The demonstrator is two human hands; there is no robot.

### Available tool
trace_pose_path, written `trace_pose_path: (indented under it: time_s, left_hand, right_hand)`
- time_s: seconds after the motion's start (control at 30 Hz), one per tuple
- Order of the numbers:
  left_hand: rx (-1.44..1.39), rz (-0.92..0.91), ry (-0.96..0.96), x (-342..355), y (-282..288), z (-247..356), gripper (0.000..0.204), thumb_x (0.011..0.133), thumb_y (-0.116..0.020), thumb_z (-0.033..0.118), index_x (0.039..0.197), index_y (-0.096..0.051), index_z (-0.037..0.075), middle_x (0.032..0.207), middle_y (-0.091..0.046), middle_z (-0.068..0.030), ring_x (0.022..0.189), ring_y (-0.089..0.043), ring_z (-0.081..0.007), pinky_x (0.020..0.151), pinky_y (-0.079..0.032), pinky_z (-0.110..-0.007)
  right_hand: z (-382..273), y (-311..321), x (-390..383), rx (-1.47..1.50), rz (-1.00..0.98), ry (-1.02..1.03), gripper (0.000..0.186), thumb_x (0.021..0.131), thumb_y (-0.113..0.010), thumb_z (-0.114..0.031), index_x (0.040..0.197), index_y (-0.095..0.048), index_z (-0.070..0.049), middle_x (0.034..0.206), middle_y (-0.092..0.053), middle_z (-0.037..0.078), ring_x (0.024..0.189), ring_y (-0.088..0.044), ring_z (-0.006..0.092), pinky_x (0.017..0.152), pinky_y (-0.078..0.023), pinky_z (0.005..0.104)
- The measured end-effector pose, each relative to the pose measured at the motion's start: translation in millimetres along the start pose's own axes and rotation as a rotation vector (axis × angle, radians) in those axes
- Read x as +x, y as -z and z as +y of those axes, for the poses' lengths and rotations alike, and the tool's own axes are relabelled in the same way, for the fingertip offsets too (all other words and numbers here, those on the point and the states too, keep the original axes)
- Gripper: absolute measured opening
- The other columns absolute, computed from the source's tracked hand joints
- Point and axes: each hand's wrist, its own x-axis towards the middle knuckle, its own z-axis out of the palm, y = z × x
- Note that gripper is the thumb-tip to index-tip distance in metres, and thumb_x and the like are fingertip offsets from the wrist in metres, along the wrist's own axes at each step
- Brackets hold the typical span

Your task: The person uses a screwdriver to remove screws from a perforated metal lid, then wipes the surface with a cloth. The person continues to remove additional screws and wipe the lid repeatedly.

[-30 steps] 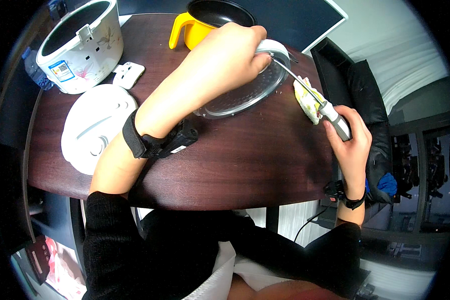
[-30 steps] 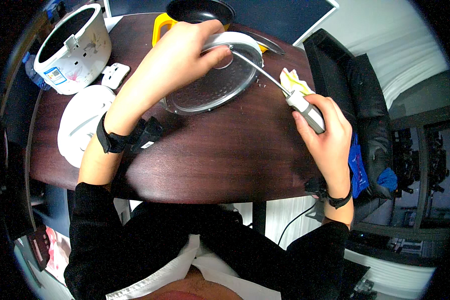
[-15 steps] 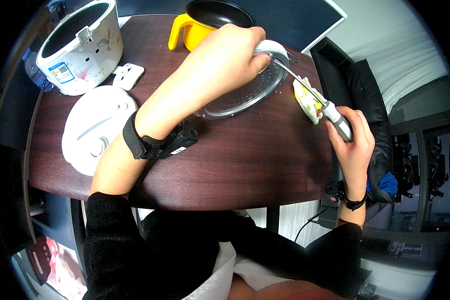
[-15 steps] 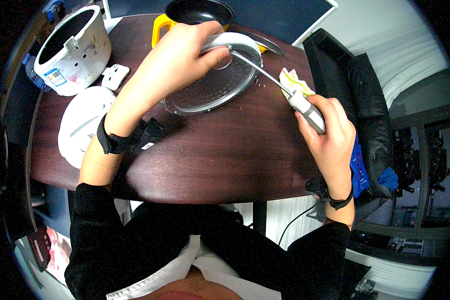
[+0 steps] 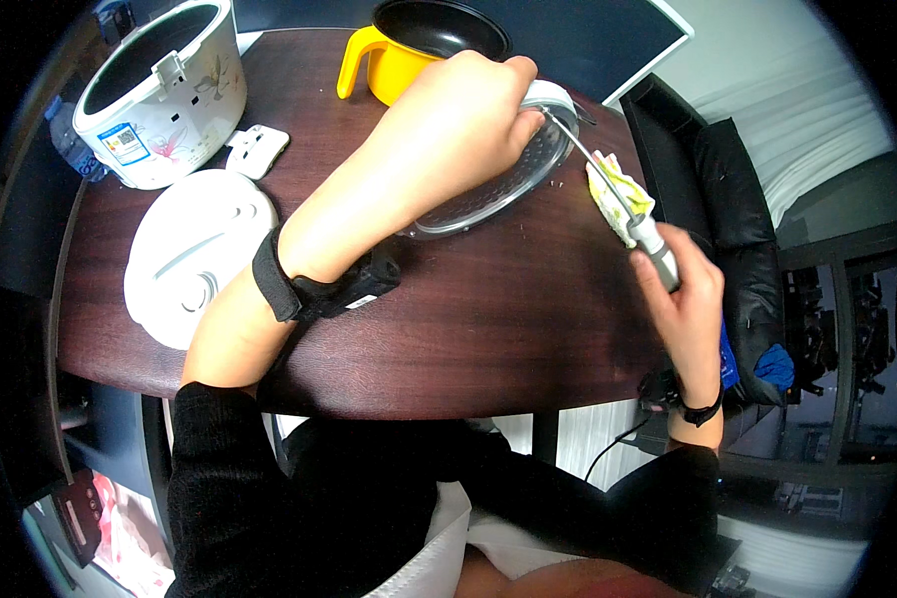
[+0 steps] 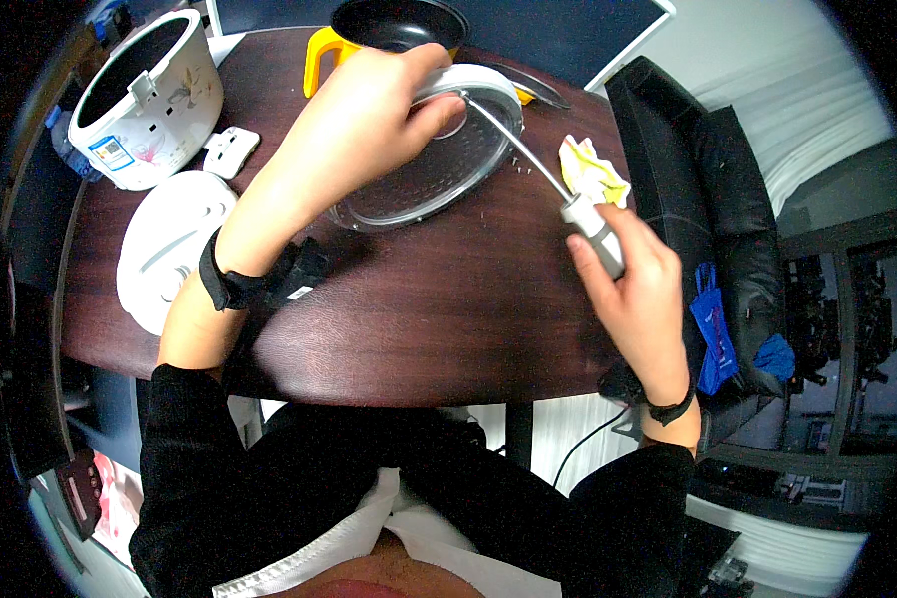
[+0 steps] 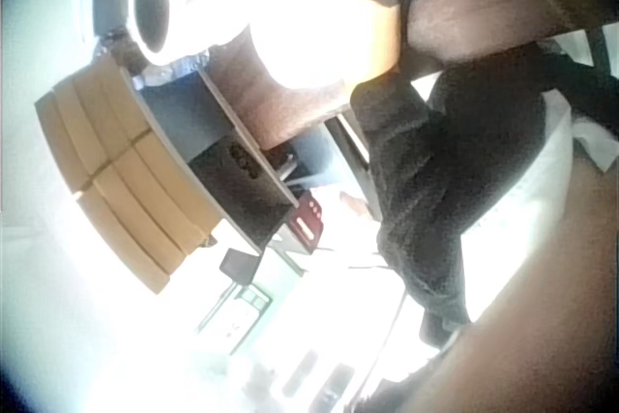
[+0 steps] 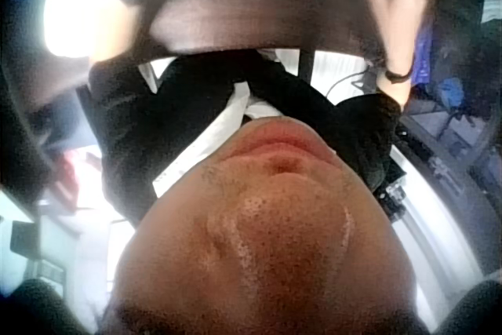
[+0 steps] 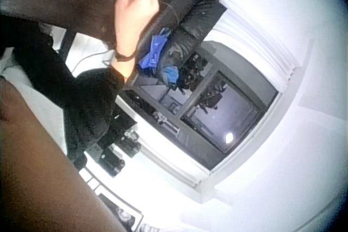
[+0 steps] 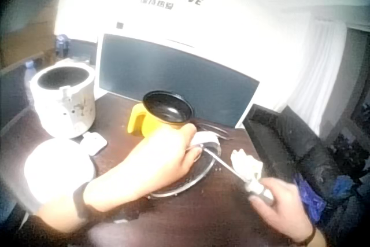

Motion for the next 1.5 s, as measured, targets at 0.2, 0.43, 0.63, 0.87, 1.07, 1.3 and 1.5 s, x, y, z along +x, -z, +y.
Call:
trace_pose_path:
  time_s: [0.2, 0.43, 0.63, 0.87, 1.07, 1.3, 1.5]
  left_hand:
    - [0.035, 0.042, -0.011, -3, -6, 6, 0.023, 0.085, -0.068, 0.021, 0.088, -0.058, 0.001, 0.070, -0.062, -0.0207, 0.070, -0.063, -0.0394, 0.062, -0.049, -0.045]
    - [0.011, 0.041, -0.011, -1, -4, 3, 0.023, 0.085, -0.068, 0.022, 0.089, -0.060, 0.001, 0.072, -0.063, -0.0213, 0.071, -0.064, -0.0390, 0.063, -0.050, -0.045]
    - [-0.021, 0.025, 0.022, -1, -4, 1, 0.024, 0.085, -0.067, 0.023, 0.092, -0.061, 0.001, 0.074, -0.063, -0.0218, 0.073, -0.064, -0.0387, 0.064, -0.050, -0.044]
    - [-0.034, -0.014, 0.030, 0, -1, 4, 0.024, 0.085, -0.067, 0.023, 0.093, -0.062, 0.002, 0.075, -0.064, -0.0222, 0.074, -0.065, -0.0388, 0.066, -0.050, -0.044]
    - [-0.040, 0.001, 0.015, 0, -3, 5, 0.023, 0.085, -0.068, 0.023, 0.093, -0.062, 0.002, 0.075, -0.063, -0.0220, 0.073, -0.064, -0.0389, 0.065, -0.050, -0.044]
    - [0.012, 0.060, -0.008, -4, -7, 6, 0.021, 0.084, -0.069, 0.020, 0.086, -0.059, 0.002, 0.070, -0.062, -0.0214, 0.070, -0.063, -0.0396, 0.062, -0.050, -0.045]
    - [0.043, 0.066, 0.006, -2, -9, 8, 0.021, 0.083, -0.069, 0.019, 0.086, -0.058, 0.001, 0.068, -0.061, -0.0217, 0.068, -0.063, -0.0398, 0.061, -0.050, -0.046]
  right_hand:
    - [-15, -17, -16, 1.322, -0.612, -0.609, 0.030, 0.103, -0.044, -0.033, 0.110, -0.052, -0.004, 0.067, -0.050, 0.002, 0.042, -0.038, 0.0050, 0.036, -0.028, 0.0185]
    - [-10, -20, -20, 1.436, -0.494, -0.610, 0.042, 0.103, -0.040, -0.042, 0.109, -0.051, -0.002, 0.065, -0.052, 0.003, 0.037, -0.037, 0.0045, 0.033, -0.026, 0.0180]
    - [1, -9, -16, 0.418, -0.176, -0.278, 0.020, 0.096, -0.060, -0.017, 0.104, -0.061, 0.001, 0.071, -0.060, 0.005, 0.054, -0.054, 0.0099, 0.050, -0.039, 0.0237]
    - [-6, -7, -6, 0.155, -0.081, -0.110, 0.017, 0.091, -0.065, -0.011, 0.102, -0.061, 0.001, 0.075, -0.063, 0.013, 0.058, -0.059, 0.0168, 0.054, -0.044, 0.0284]
    - [-9, -5, -4, 0.072, -0.058, -0.093, 0.016, 0.092, -0.064, -0.012, 0.101, -0.061, 0.001, 0.075, -0.062, 0.016, 0.057, -0.061, 0.0234, 0.053, -0.044, 0.0304]
    - [-6, -9, -5, 0.377, -0.341, -0.287, 0.026, 0.102, -0.049, -0.026, 0.100, -0.058, -0.002, 0.063, -0.054, 0.003, 0.049, -0.048, 0.0099, 0.046, -0.035, 0.0222]
    - [-13, -43, -15, 1.747, -0.723, -0.547, 0.044, 0.104, -0.031, -0.046, 0.101, -0.049, -0.006, 0.067, -0.050, 0.006, 0.043, -0.042, 0.0114, 0.038, -0.032, 0.0235]
